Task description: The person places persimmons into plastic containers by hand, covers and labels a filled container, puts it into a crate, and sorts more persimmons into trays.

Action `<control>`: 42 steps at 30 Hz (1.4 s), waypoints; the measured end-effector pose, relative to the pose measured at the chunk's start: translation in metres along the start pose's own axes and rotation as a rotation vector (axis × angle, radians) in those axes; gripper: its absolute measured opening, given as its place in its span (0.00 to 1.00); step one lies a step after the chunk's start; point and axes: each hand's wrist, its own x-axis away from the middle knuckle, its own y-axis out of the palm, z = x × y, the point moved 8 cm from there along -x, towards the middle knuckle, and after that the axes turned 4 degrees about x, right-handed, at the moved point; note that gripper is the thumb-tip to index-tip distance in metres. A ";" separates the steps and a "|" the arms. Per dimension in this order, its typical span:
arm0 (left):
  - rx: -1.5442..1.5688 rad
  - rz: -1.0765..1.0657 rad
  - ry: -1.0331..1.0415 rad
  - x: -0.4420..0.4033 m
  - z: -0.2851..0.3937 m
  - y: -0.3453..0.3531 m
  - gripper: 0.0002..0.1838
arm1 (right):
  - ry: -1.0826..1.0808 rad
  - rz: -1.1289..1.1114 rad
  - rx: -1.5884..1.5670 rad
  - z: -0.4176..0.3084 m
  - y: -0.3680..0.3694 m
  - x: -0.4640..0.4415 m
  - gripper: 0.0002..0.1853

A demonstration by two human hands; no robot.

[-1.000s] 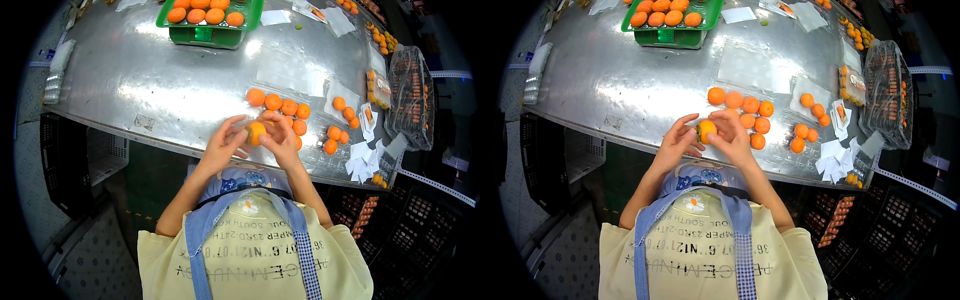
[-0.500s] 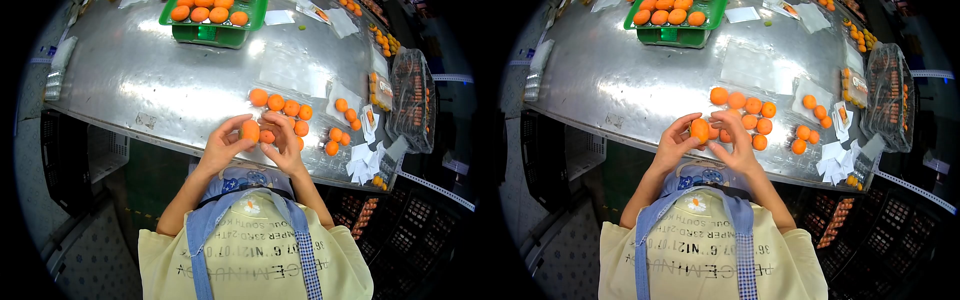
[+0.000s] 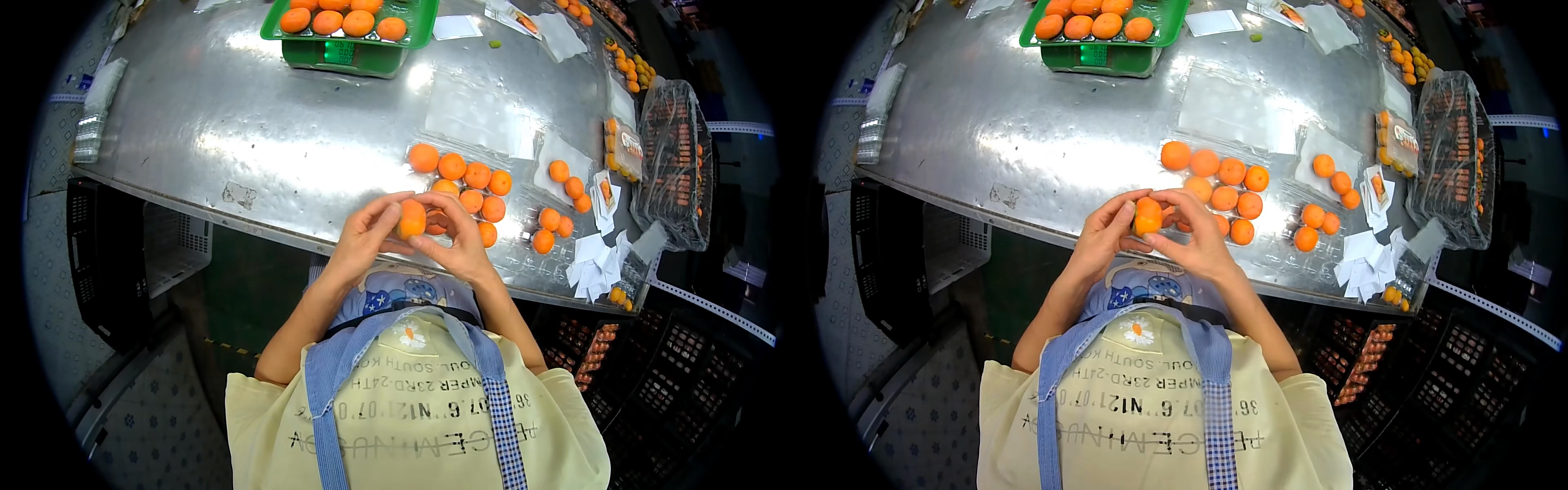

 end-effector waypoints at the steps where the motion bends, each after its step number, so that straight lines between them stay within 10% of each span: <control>1: 0.015 -0.002 0.008 0.000 -0.001 0.000 0.22 | 0.005 -0.001 0.006 0.001 0.000 0.000 0.26; 21: -0.356 0.013 0.506 0.009 0.022 0.009 0.34 | 0.185 -0.014 -0.361 0.015 -0.002 -0.001 0.20; 42: -0.055 -0.025 0.351 0.004 0.011 0.004 0.29 | 0.282 -0.031 -0.314 0.022 0.000 0.000 0.23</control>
